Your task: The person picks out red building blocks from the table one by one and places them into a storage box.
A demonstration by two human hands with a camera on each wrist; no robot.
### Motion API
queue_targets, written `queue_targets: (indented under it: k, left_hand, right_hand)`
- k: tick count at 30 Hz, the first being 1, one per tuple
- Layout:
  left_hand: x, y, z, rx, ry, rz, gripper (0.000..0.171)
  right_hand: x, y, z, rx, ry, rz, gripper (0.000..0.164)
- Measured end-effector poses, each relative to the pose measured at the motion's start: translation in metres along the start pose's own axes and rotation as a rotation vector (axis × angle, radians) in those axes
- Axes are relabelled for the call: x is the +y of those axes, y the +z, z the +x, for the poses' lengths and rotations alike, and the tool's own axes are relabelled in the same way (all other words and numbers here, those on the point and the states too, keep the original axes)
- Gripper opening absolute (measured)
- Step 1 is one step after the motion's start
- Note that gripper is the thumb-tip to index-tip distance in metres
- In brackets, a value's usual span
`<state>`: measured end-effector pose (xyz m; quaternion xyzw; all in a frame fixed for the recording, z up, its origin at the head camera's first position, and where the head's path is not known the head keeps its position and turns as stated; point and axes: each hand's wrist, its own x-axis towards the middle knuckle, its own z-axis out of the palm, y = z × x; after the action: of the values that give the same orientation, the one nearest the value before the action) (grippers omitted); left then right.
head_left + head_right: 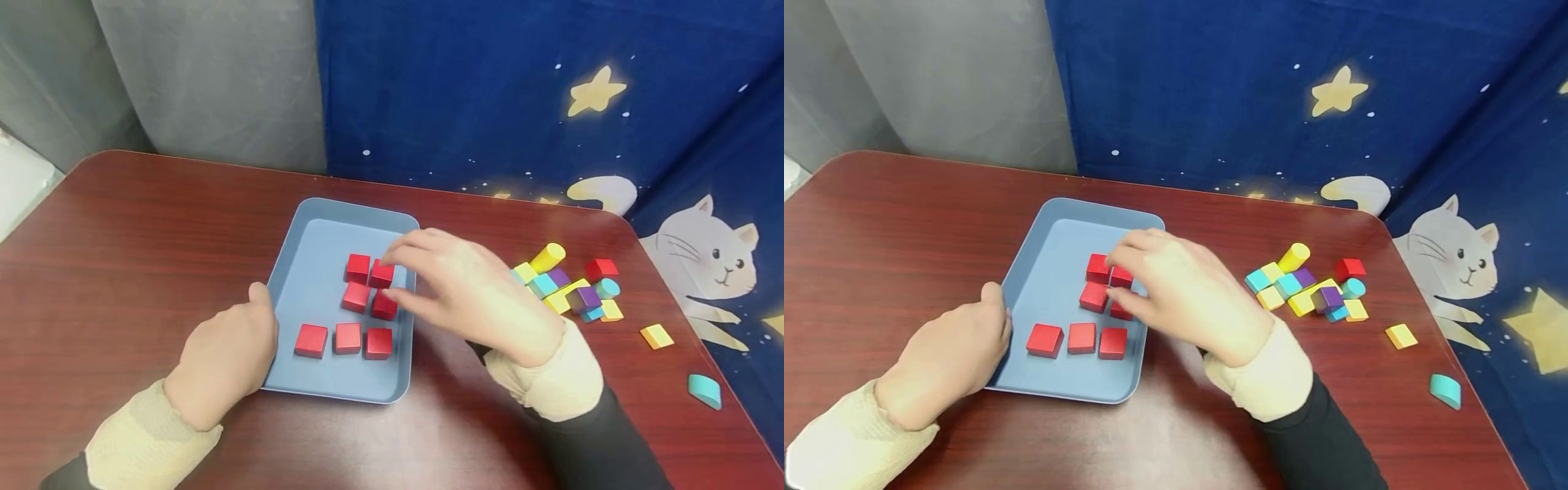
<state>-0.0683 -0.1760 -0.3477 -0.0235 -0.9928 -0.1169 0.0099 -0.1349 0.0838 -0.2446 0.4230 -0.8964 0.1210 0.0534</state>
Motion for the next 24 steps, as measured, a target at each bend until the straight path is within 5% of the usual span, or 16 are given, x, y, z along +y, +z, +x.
queue_targets:
  k: [8,24]
  left_hand:
    - [0.002,0.0,0.0,-0.008,-0.004,0.0,0.009]
    - [0.001,0.002,-0.002,0.042,0.016,0.019,0.01]
  right_hand:
    - [0.022,-0.016,-0.022,0.094,0.024,0.013,0.034]
    - [0.085,-0.023,-0.077,0.14,0.182,-0.133,0.03]
